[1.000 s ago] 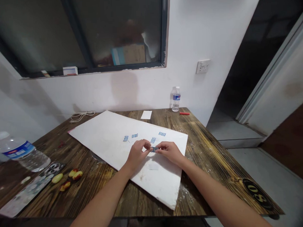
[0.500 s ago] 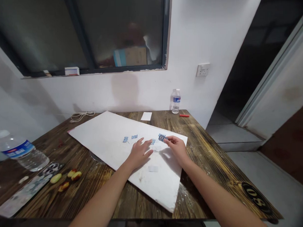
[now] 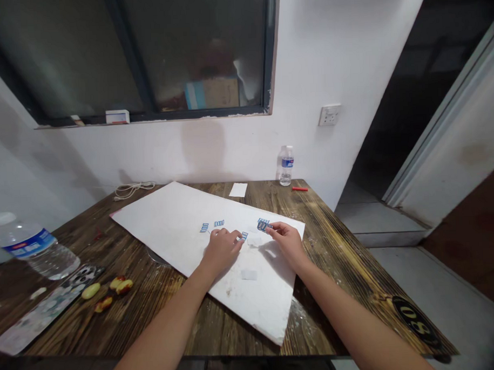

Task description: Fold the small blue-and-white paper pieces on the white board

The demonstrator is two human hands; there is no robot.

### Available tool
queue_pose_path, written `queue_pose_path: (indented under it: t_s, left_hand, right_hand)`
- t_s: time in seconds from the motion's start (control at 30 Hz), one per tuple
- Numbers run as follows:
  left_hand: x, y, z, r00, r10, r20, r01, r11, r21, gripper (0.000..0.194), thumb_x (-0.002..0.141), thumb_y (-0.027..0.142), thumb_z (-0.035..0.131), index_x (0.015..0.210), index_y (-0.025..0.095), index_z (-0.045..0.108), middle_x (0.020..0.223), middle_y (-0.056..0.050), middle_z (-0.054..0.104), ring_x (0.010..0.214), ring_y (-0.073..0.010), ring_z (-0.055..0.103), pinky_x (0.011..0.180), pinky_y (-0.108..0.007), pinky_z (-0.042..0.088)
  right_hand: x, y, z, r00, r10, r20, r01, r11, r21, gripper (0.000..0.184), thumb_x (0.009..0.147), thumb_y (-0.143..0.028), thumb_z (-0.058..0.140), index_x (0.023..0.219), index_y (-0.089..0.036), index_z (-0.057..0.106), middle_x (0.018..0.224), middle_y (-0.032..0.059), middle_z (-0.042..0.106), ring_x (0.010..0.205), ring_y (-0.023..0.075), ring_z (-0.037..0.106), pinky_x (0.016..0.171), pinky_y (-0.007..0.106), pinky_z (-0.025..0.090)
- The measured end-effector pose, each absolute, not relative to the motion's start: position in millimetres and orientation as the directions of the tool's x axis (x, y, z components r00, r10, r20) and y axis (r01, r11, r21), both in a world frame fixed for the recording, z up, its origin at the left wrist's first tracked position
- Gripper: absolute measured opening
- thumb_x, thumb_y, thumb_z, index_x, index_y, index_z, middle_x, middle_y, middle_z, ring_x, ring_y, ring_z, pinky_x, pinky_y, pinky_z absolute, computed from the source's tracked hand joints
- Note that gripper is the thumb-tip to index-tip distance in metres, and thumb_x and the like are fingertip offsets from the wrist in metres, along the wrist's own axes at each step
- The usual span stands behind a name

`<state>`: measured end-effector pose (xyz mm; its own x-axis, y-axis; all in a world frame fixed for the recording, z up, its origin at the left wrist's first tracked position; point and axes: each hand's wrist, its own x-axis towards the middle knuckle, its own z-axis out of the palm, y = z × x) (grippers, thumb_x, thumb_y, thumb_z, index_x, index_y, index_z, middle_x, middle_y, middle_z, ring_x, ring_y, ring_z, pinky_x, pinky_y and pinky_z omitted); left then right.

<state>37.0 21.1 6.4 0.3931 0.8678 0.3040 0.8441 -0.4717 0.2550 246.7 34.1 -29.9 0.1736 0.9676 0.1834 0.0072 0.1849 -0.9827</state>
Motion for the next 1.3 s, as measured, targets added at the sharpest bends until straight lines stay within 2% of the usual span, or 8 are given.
queue_pose_path:
  t_s: [0.1, 0.3, 0.4, 0.53, 0.63, 0.9, 1.13, 1.3]
  left_hand:
    - [35, 22, 3, 0.39, 0.854, 0.344, 0.844, -0.481, 0.237, 0.018, 0.088, 0.024, 0.049, 0.093, 0.021, 0.065, 0.082, -0.005, 0.068, 0.089, -0.0233, 0.057, 0.089, -0.043, 0.035]
    - [31, 27, -12, 0.473, 0.827, 0.305, 0.803, -0.547, 0.236, 0.032, 0.087, 0.029, 0.052, 0.118, 0.028, 0.059, 0.128, -0.005, 0.061, 0.124, -0.0285, 0.044, 0.102, -0.049, 0.028]
    - [31, 28, -11, 0.509, 0.821, 0.259, 0.79, -0.565, 0.237, 0.028, 0.089, 0.028, 0.049, 0.114, 0.03, 0.062, 0.12, -0.004, 0.065, 0.12, -0.0283, 0.048, 0.103, -0.051, 0.026]
    - [31, 28, -2, 0.525, 0.807, 0.27, 0.785, -0.582, 0.212, 0.023, 0.091, 0.026, 0.046, 0.099, 0.026, 0.068, 0.093, -0.005, 0.071, 0.099, -0.0242, 0.058, 0.093, -0.045, 0.033]
    - [30, 28, 2, 0.514, 0.806, 0.294, 0.791, -0.578, 0.202, 0.022, 0.09, 0.025, 0.048, 0.092, 0.024, 0.069, 0.085, -0.005, 0.07, 0.088, -0.0226, 0.058, 0.086, -0.041, 0.035]
    - [28, 29, -3, 0.499, 0.816, 0.291, 0.782, -0.569, 0.255, 0.015, 0.085, 0.021, 0.058, 0.096, 0.024, 0.067, 0.104, -0.005, 0.068, 0.099, -0.0236, 0.055, 0.084, -0.038, 0.036]
    - [26, 32, -4, 0.455, 0.853, 0.256, 0.785, -0.52, 0.337, 0.009, 0.081, 0.023, 0.061, 0.089, 0.022, 0.065, 0.096, -0.006, 0.064, 0.094, -0.024, 0.054, 0.081, -0.037, 0.041]
    - [25, 33, -4, 0.434, 0.854, 0.286, 0.786, -0.514, 0.343, 0.003, 0.078, 0.021, 0.064, 0.079, 0.022, 0.061, 0.086, -0.004, 0.062, 0.089, -0.0233, 0.055, 0.078, -0.036, 0.041]
  right_hand:
    - [246, 33, -30, 0.173, 0.967, 0.188, 0.036, 0.184, -0.982, 0.038, 0.063, -0.049, 0.073, 0.082, -0.016, 0.07, 0.072, 0.0043, 0.068, 0.06, 0.0149, 0.052, 0.055, 0.027, 0.037]
    - [245, 30, -26, 0.162, 0.968, 0.193, 0.071, 0.184, -0.98, 0.039, 0.064, -0.051, 0.072, 0.082, -0.016, 0.07, 0.07, 0.0034, 0.067, 0.058, 0.0142, 0.05, 0.055, 0.027, 0.037]
    - [246, 29, -25, 0.164, 0.969, 0.183, 0.063, 0.175, -0.983, 0.038, 0.064, -0.05, 0.072, 0.082, -0.016, 0.07, 0.069, 0.0029, 0.065, 0.058, 0.0138, 0.049, 0.055, 0.026, 0.036]
    - [245, 29, -24, 0.164, 0.97, 0.18, 0.042, 0.175, -0.984, 0.037, 0.063, -0.048, 0.073, 0.081, -0.016, 0.07, 0.072, 0.0032, 0.066, 0.059, 0.0135, 0.049, 0.056, 0.026, 0.037]
    - [245, 29, -25, 0.158, 0.97, 0.184, 0.05, 0.179, -0.983, 0.038, 0.063, -0.049, 0.073, 0.081, -0.016, 0.07, 0.069, 0.0023, 0.065, 0.057, 0.0131, 0.048, 0.055, 0.026, 0.036]
    - [245, 32, -29, 0.139, 0.969, 0.203, 0.102, 0.19, -0.976, 0.037, 0.067, -0.049, 0.07, 0.084, -0.016, 0.07, 0.064, 0.0014, 0.062, 0.055, 0.0131, 0.046, 0.053, 0.025, 0.035]
    - [246, 32, -28, 0.143, 0.967, 0.21, 0.116, 0.195, -0.974, 0.036, 0.066, -0.049, 0.07, 0.082, -0.017, 0.071, 0.063, 0.001, 0.062, 0.054, 0.0131, 0.046, 0.053, 0.026, 0.035]
    - [244, 29, -24, 0.125, 0.971, 0.203, 0.128, 0.187, -0.974, 0.033, 0.066, -0.047, 0.07, 0.081, -0.017, 0.07, 0.059, -0.0007, 0.059, 0.053, 0.0124, 0.044, 0.051, 0.025, 0.033]
